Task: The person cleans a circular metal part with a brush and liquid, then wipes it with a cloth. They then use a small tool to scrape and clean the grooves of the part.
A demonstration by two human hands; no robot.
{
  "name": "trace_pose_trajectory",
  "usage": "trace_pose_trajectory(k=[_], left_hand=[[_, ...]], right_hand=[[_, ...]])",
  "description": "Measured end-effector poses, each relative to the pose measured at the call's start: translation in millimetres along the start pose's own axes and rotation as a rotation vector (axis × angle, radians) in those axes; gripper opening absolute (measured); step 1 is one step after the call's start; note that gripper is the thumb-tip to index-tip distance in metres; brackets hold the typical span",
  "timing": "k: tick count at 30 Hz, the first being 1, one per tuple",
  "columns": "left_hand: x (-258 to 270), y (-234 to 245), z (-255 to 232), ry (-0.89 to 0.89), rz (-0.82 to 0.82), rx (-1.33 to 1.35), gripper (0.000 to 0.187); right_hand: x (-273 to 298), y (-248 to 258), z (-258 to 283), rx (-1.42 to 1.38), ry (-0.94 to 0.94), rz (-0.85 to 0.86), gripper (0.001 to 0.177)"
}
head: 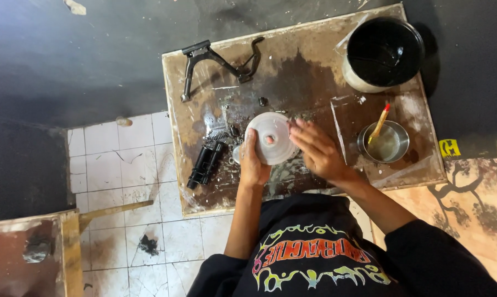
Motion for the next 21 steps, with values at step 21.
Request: trace_pose_trajectory(k=[21], left_hand=[[-4.5, -5.8, 13.3, 0.078, -0.022, -0.124, 0.057]], right_hand=[[-4.8, -9.2, 5.7, 0.017, -0.069, 0.109, 0.037]])
Point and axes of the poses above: each hand's wrist, its own x-axis away from the middle knuckle, its own y-axis out of the back of the hand, z = x × y, the point moved 10 cm from there along -x, towards the middle knuckle, and after that the axes turned 15 degrees about -x, right-handed, at the moved point
